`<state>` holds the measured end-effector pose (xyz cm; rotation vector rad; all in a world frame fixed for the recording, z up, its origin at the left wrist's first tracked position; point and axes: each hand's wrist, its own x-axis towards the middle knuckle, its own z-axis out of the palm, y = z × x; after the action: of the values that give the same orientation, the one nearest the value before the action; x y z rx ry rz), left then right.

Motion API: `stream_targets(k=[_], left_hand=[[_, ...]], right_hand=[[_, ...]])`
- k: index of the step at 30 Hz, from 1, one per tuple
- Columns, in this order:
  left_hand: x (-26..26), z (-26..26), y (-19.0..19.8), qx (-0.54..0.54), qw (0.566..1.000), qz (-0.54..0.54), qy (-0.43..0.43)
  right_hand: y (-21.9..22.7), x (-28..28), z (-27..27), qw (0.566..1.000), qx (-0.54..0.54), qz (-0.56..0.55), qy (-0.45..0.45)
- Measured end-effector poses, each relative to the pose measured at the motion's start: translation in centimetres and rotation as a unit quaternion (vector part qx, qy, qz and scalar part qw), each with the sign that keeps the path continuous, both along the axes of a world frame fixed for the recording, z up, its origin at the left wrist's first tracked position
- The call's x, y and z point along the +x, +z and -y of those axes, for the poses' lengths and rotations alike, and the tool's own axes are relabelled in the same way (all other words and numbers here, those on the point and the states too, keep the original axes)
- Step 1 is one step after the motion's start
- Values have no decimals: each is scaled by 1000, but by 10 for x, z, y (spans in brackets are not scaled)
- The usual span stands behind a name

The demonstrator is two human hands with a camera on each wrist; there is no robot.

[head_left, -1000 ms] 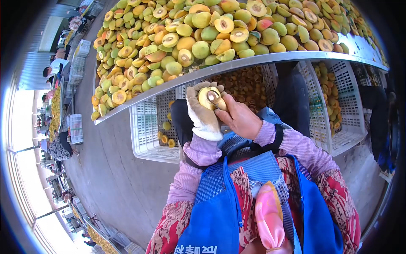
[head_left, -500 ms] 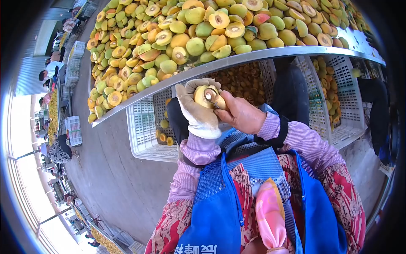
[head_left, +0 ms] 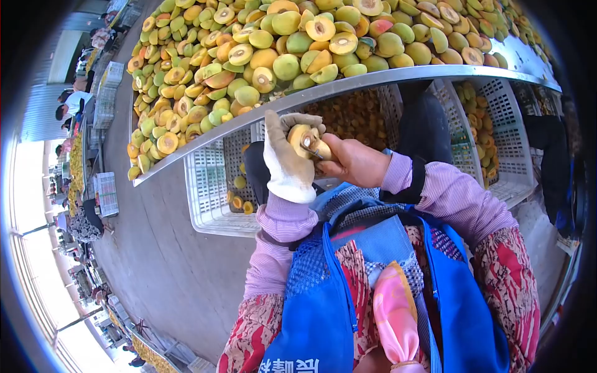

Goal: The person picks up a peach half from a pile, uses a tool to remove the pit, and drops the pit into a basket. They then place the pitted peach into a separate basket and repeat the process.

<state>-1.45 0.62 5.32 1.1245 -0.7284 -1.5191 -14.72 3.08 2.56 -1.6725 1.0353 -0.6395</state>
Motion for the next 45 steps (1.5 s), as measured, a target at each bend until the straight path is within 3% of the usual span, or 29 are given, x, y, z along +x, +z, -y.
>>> stream_targets(k=[1, 3, 6, 7, 8, 12, 13, 14, 15, 18, 19, 22, 23, 25, 26, 28, 29, 30, 31, 32, 33, 35, 37, 40, 41, 43, 44, 45], left_hand=[[3, -1, -1, 2, 1000, -1, 1], [11, 7, -5, -20, 993, 36, -109], [19, 11, -9, -68, 980, 129, -137], [20, 10, -9, -93, 967, 183, -151], [21, 10, -9, -101, 965, 182, -161], [25, 12, -7, -89, 963, 181, -178], [25, 14, -7, -41, 981, 98, -162], [23, 16, -6, 6, 989, 15, -146], [23, 14, -7, 4, 989, 14, -146], [19, 14, -10, 30, 996, 6, -88], [18, 10, -12, 32, 996, 6, -87], [17, 8, -18, -6, 997, 47, -68], [18, 8, -21, -4, 997, 48, -68], [20, 8, -21, -50, 992, 43, -107], [20, 8, -20, -52, 992, 44, -106], [17, 2, -18, -66, 991, 41, -108], [14, 2, -19, -66, 991, 41, -108], [11, 1, -19, -53, 994, 41, -83], [9, 1, -20, -41, 997, 42, -58], [7, 3, -24, 1, 999, -1, -37], [5, 6, -28, 4, 999, 0, -39], [3, 10, -37, 46, 994, -97, 4], [0, 16, -35, 148, 967, -195, 74], [1, 20, -28, 163, 968, -177, 78], [11, 24, -33, 90, 980, -151, 89], [49, 37, -39, -40, 990, -81, 108], [72, 47, -34, -53, 981, 12, 186], [101, 56, -40, -139, 924, 275, 225]], right_hand=[[1, -2, -3, 1000, -14, 0, 11], [4, -6, 0, 998, -16, -45, 27], [5, -5, 0, 996, -50, -74, 26], [19, -5, -1, 991, 114, -43, 54], [26, -5, -2, 958, 275, -12, 82], [9, 3, -7, 924, 361, 95, 81], [-13, 11, -8, 983, 173, 52, 42], [-23, 15, -8, 1000, -26, 7, -1], [-14, 17, -10, 1000, -27, 7, -2], [28, 19, -15, 959, 272, 78, -18], [24, 19, -17, 958, 274, 79, -17], [17, 18, -16, 865, 449, 224, 1], [18, 15, -16, 864, 450, 225, 1], [20, 12, -17, 803, 511, 307, 13], [21, 11, -16, 804, 510, 306, 15], [22, 9, -17, 876, 444, 187, 8], [19, 7, -16, 876, 444, 187, 7], [12, 8, -16, 944, 315, 98, -4], [4, 9, -15, 984, 178, 6, -14], [-2, 10, -15, 995, 36, -86, -23], [-5, 9, -14, 995, 38, -85, -24], [-14, 7, -10, 989, -40, -142, -34], [-27, 6, -13, 984, -79, -148, -55], [-46, 6, -17, 972, -144, -151, -109], [-51, 4, -22, 973, -149, -147, -102], [-61, -7, -29, 959, -51, -277, -35], [-70, -11, -29, 960, -54, -272, -31], [-80, -13, -26, 954, -3, -298, -31]])
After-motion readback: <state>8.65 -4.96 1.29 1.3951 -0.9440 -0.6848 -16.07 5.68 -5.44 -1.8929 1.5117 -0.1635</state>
